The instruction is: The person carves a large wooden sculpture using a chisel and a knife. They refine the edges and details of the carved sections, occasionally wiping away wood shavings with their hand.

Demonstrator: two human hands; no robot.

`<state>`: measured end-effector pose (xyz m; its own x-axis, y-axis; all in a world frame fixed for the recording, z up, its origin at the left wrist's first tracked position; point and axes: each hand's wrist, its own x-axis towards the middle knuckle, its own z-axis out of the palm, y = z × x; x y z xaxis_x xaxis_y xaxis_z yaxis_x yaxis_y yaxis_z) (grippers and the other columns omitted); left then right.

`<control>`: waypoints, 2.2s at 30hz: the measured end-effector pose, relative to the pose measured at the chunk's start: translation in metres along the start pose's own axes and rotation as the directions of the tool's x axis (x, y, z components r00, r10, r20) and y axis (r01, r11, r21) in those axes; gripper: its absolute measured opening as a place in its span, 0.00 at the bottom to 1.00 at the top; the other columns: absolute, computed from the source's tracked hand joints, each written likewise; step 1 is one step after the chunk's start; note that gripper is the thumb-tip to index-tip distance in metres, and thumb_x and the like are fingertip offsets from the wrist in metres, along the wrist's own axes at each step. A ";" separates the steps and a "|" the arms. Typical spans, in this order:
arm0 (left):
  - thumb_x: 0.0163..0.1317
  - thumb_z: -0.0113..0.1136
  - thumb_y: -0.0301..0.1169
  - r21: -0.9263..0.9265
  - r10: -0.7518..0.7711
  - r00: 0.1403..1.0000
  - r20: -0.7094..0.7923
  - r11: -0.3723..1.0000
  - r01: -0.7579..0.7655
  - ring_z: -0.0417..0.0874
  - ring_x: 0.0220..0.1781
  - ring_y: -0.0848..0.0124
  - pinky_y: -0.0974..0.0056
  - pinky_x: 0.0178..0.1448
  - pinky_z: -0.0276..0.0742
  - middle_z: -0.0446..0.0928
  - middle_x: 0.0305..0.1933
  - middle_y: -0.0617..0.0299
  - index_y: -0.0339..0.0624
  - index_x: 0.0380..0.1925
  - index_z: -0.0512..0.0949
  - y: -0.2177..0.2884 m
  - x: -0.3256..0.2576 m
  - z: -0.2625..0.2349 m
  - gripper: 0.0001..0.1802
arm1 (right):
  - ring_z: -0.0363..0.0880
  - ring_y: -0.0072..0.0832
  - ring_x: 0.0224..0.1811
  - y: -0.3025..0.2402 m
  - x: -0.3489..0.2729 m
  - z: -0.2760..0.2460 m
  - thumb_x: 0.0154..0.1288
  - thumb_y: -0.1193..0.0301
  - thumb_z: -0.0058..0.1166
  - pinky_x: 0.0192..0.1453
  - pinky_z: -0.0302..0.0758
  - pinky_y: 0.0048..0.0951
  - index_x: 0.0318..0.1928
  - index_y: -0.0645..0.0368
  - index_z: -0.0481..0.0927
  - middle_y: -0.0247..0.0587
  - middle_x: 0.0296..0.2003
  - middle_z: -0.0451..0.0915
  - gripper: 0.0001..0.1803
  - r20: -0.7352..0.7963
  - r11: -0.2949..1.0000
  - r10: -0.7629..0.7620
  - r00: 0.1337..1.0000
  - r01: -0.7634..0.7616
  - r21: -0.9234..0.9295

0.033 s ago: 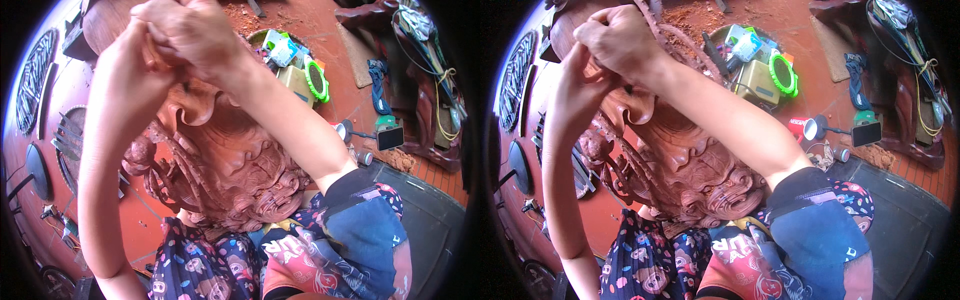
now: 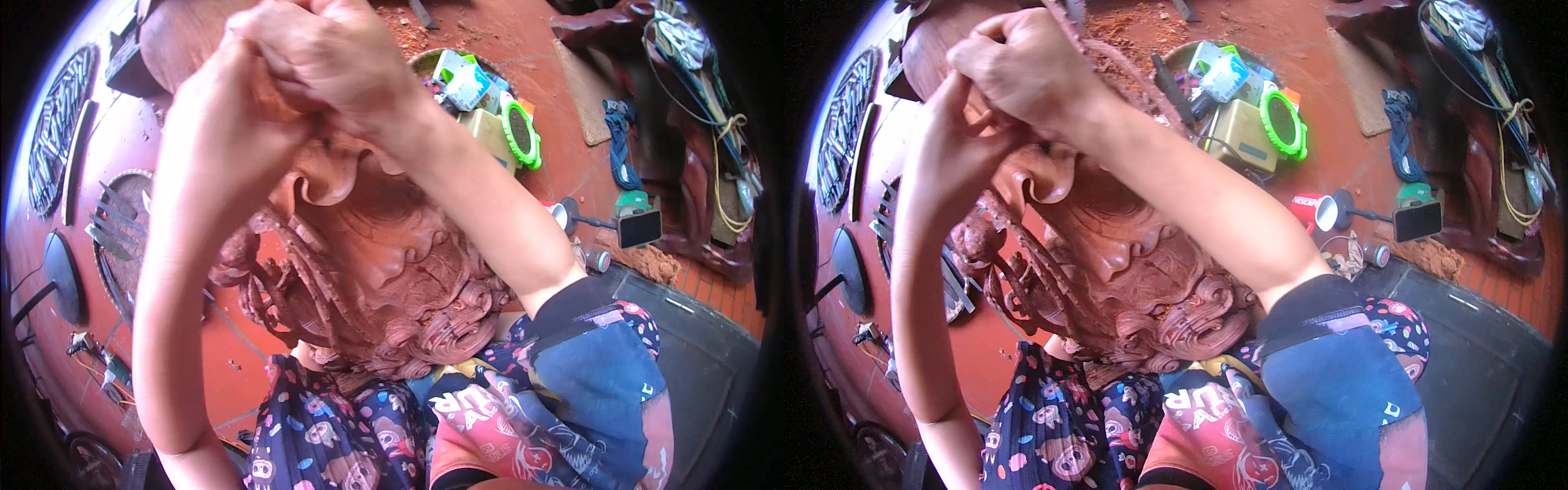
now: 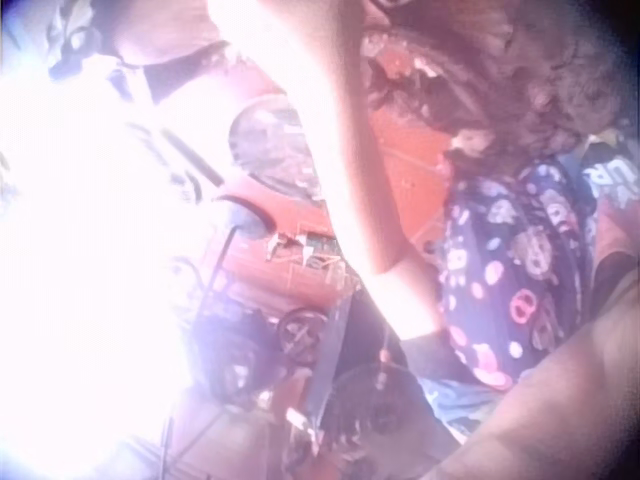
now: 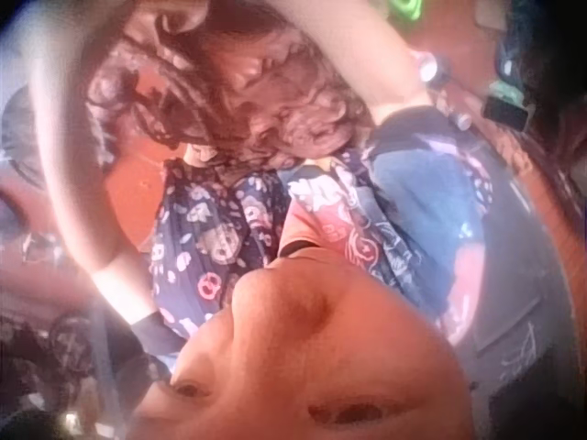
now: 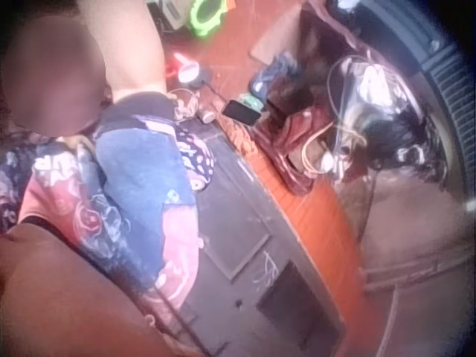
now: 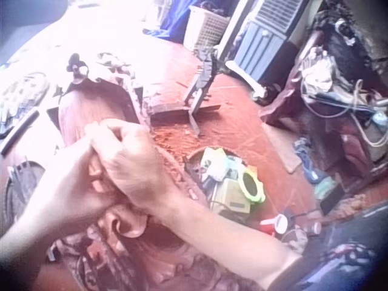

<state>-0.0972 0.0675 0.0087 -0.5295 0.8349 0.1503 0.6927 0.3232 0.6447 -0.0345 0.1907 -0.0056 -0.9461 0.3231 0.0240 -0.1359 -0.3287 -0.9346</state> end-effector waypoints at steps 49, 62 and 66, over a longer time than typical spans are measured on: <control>0.54 0.71 0.28 -0.467 0.056 0.970 -0.238 0.869 -0.165 0.85 0.49 0.67 0.61 0.54 0.78 0.85 0.44 0.54 0.43 0.52 0.81 0.062 -0.053 -0.001 0.22 | 0.79 0.16 0.33 -0.098 -0.028 -0.044 0.66 0.73 0.63 0.36 0.73 0.17 0.40 0.62 0.83 0.32 0.30 0.82 0.06 0.224 0.889 0.251 0.942 -0.133 -0.437; 0.53 0.73 0.31 -0.178 0.093 0.983 -0.157 0.977 -0.120 0.79 0.55 0.61 0.58 0.60 0.73 0.82 0.47 0.56 0.36 0.33 0.85 0.003 -0.027 0.010 0.11 | 0.66 0.15 0.14 -0.027 -0.017 0.010 0.81 0.55 0.42 0.16 0.62 0.17 0.37 0.58 0.71 0.29 0.20 0.68 0.20 -0.068 0.995 -0.051 0.996 0.045 -0.086; 0.50 0.74 0.31 -0.129 0.012 0.981 -0.194 0.991 -0.038 0.79 0.56 0.62 0.59 0.62 0.73 0.81 0.53 0.57 0.36 0.34 0.85 -0.005 -0.024 0.014 0.13 | 0.64 0.15 0.12 -0.016 -0.024 0.009 0.80 0.54 0.43 0.14 0.59 0.18 0.35 0.58 0.71 0.27 0.16 0.66 0.21 -0.182 0.995 0.070 0.981 -0.081 -0.056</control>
<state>-0.0814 0.0521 -0.0085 -0.6056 0.7369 0.3005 0.6435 0.2313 0.7297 -0.0123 0.1803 0.0116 -0.8837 0.4558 -0.1066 -0.0417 -0.3035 -0.9519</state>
